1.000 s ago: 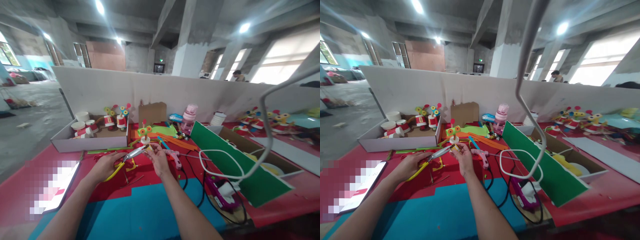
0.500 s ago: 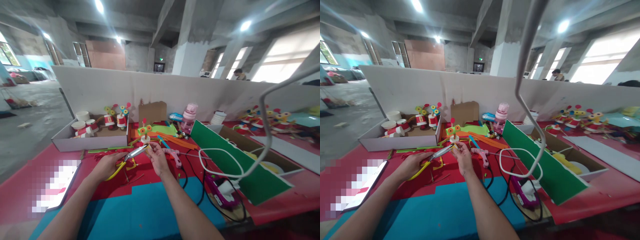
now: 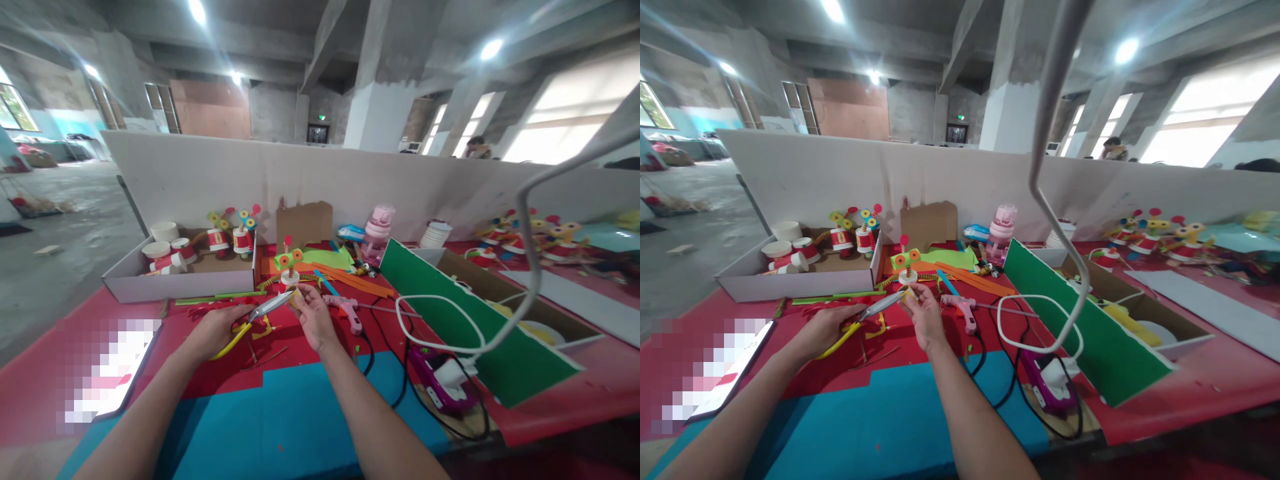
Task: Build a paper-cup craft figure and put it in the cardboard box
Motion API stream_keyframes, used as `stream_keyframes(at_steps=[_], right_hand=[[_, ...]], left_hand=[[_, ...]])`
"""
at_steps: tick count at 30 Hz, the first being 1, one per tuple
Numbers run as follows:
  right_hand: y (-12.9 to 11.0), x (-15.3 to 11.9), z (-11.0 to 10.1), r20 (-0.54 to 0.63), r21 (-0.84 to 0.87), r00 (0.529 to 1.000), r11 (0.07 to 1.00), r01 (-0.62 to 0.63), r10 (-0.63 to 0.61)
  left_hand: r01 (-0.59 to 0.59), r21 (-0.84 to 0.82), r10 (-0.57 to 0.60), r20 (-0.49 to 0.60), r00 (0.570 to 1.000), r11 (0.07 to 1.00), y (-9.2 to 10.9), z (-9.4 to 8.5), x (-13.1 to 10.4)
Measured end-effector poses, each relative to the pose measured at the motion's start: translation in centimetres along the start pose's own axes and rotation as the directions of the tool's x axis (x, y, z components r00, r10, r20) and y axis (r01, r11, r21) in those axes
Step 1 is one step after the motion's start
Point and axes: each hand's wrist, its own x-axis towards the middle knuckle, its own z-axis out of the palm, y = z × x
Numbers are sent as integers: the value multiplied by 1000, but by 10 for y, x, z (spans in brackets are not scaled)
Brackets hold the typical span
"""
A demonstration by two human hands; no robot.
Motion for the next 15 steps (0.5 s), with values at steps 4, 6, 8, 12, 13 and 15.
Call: stream_keyframes(at_steps=[4,6,8,12,13,15], right_hand=[[1,0,-1,3,19,1000,1000,6,-6],[1,0,-1,-7,7,1000,1000,19,-18],[1,0,-1,-14,-12,999,999,35,-35],[1,0,-1,-17,-15,999,999,35,-35],[1,0,-1,-20,-7,999,1000,31,-31],[2,0,-1,-23,8,999,1000,27,-27]], left_hand=[[-3,-15,3,-17,1000,1000,2,-1,0],[-3,-7,3,-9,1000,1000,3,-1,0],[-2,19,2,7,1000,1000,4,-1,0],[9,62,-10,18,1000,998,3,-1,-1],[10,62,-11,14,1000,998,3,-1,-1],[9,45,-9,8,1000,999,3,-1,-1]])
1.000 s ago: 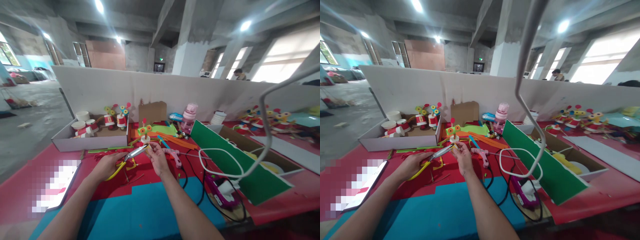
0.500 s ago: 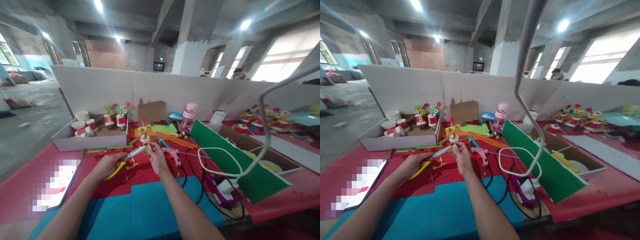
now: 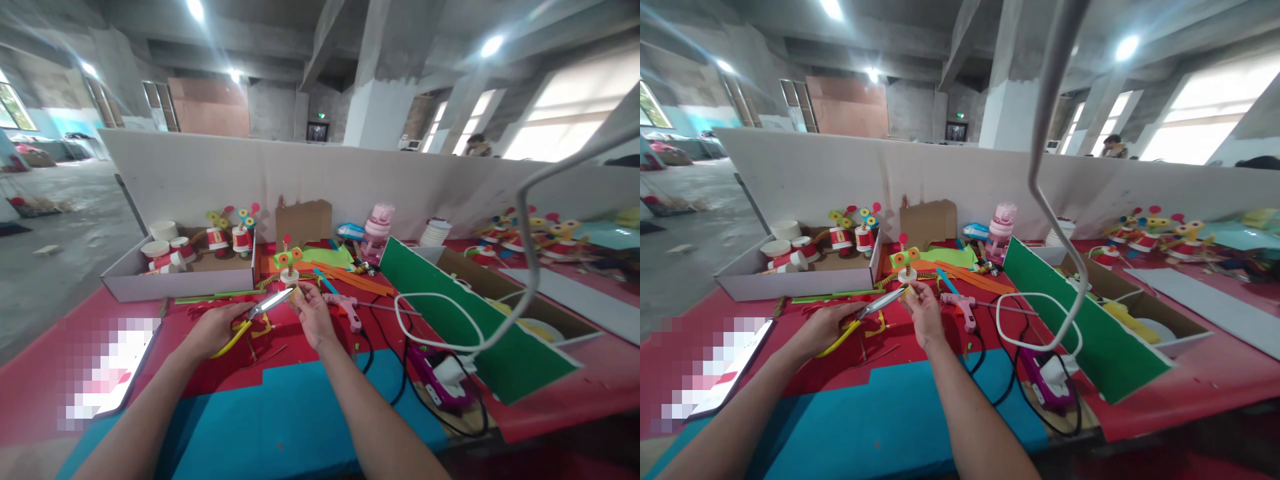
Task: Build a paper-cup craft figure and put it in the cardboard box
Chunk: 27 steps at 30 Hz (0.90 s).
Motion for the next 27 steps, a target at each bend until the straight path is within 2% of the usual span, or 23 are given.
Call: stream_keyframes(at_steps=[5,19,27], right_hand=[[0,0,0,8,21,1000,1000,-11,11],[0,-1,1,-2,45,1000,999,-12,12],[3,0,0,-10,42,1000,999,-1,1]], left_hand=[[1,-70,0,19,1000,998,1,0,1],[23,-67,-18,75,997,998,-4,5,2],[17,-148,-6,74,997,989,-6,9,2]])
